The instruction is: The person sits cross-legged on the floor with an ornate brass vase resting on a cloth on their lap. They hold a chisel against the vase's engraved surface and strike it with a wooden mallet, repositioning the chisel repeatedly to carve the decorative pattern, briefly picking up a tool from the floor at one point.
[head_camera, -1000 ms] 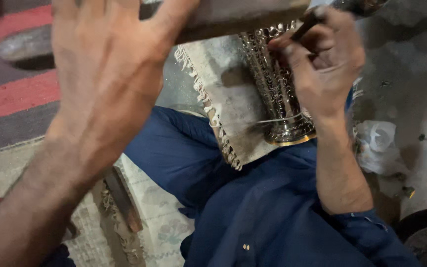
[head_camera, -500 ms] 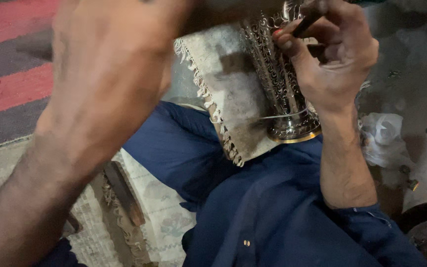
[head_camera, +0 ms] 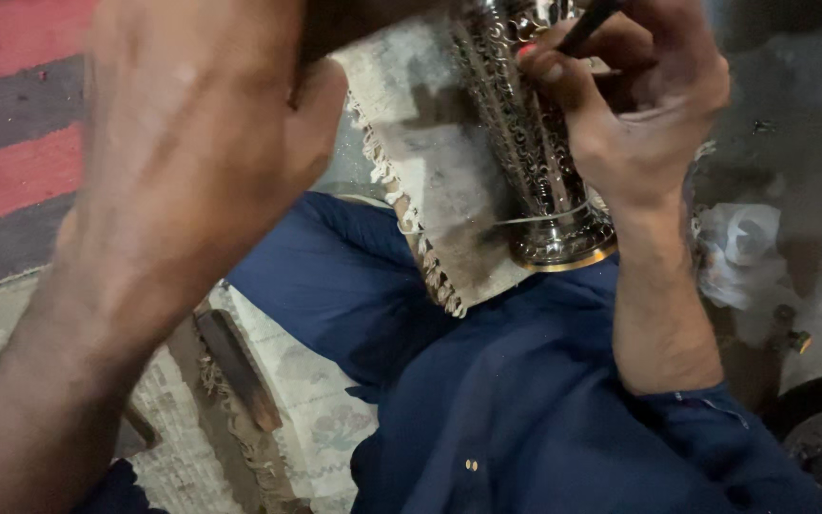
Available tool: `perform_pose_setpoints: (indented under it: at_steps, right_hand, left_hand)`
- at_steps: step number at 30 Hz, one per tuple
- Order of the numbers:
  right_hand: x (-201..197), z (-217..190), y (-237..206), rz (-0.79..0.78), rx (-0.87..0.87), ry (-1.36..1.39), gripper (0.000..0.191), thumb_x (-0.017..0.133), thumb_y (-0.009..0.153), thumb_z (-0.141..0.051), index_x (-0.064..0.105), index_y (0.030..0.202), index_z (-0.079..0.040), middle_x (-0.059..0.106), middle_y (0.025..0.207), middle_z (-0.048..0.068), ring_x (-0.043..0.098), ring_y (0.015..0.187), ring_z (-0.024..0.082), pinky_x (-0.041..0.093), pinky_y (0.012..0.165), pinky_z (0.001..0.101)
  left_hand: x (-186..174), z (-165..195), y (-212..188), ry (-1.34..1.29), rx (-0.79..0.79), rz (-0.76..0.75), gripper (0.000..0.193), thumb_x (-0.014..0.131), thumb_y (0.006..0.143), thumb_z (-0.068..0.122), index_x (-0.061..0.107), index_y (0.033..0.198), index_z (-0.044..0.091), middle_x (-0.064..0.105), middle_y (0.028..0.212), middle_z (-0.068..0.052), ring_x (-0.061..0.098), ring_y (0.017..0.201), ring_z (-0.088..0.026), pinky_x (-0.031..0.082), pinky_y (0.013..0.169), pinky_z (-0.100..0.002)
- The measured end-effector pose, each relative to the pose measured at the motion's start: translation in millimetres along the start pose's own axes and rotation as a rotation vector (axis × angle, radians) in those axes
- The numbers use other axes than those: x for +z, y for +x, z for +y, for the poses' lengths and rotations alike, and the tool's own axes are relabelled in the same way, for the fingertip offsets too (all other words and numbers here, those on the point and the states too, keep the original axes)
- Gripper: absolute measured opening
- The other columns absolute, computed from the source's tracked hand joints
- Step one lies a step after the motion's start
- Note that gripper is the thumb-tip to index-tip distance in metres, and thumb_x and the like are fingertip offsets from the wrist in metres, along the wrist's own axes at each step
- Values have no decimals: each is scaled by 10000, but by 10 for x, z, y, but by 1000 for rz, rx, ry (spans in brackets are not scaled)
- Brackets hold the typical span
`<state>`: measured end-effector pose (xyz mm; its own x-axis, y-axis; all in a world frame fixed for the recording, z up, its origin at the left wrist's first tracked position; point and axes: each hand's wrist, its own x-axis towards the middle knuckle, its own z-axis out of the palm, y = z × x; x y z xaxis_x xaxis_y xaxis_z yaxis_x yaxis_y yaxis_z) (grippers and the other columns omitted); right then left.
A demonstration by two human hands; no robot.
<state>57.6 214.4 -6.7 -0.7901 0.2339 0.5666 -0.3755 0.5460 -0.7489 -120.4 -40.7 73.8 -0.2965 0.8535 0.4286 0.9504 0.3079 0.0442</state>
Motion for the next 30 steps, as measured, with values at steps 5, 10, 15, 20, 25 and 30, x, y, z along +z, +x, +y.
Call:
perform_pose_setpoints:
  at_steps: [5, 10, 15, 20, 25, 30]
  right_hand:
    - [-4, 7, -2, -5, 24, 3, 379, 616, 1174, 225, 482, 1439, -10, 694, 1162, 175, 753, 1101, 227, 692, 1002, 334]
    - [-7, 22, -11, -12, 34, 35, 336, 629, 1179, 193, 490, 1420, 4, 692, 1163, 158, 749, 1116, 217, 700, 1003, 326]
    - [-21, 13, -21, -18, 57, 11, 290, 636, 1170, 163, 517, 1395, 23, 707, 1178, 160, 752, 1114, 214, 695, 970, 316]
    - [-16, 1, -18, -11, 71, -22, 262, 664, 1172, 133, 537, 1377, 31, 723, 1152, 174, 764, 1057, 219, 691, 906, 299]
    - [-41, 53, 2, -28, -6, -57, 293, 694, 1155, 112, 532, 1385, 32, 726, 1152, 176, 773, 1050, 224, 702, 885, 292]
    - [-30, 89, -54, -16, 1, -14, 280, 666, 1195, 95, 520, 1422, 23, 715, 1179, 203, 765, 1074, 247, 698, 937, 317]
  left_hand:
    - [50, -62, -12, -7, -17, -9, 280, 674, 933, 33, 656, 1212, 15, 646, 959, -130, 639, 843, -297, 493, 724, -422]
    - [113, -90, -59, 253, 28, -18, 319, 652, 889, -39, 703, 1177, 89, 614, 784, -51, 582, 666, -200, 440, 636, -374]
    - [114, -125, -104, 172, 19, -43, 327, 651, 921, -41, 696, 1224, 73, 598, 790, -63, 564, 695, -222, 421, 645, -388]
    - [101, -159, -99, 138, 81, 32, 239, 646, 900, -30, 649, 1121, 60, 588, 835, -59, 568, 730, -213, 428, 706, -354]
    - [164, -188, -96, -54, 36, 13, 153, 645, 935, -46, 608, 1062, 32, 608, 857, -81, 578, 738, -237, 428, 707, -369]
    - [124, -144, -113, -197, -11, 34, 232, 670, 943, -50, 625, 1157, 26, 644, 922, -105, 636, 819, -245, 482, 770, -384]
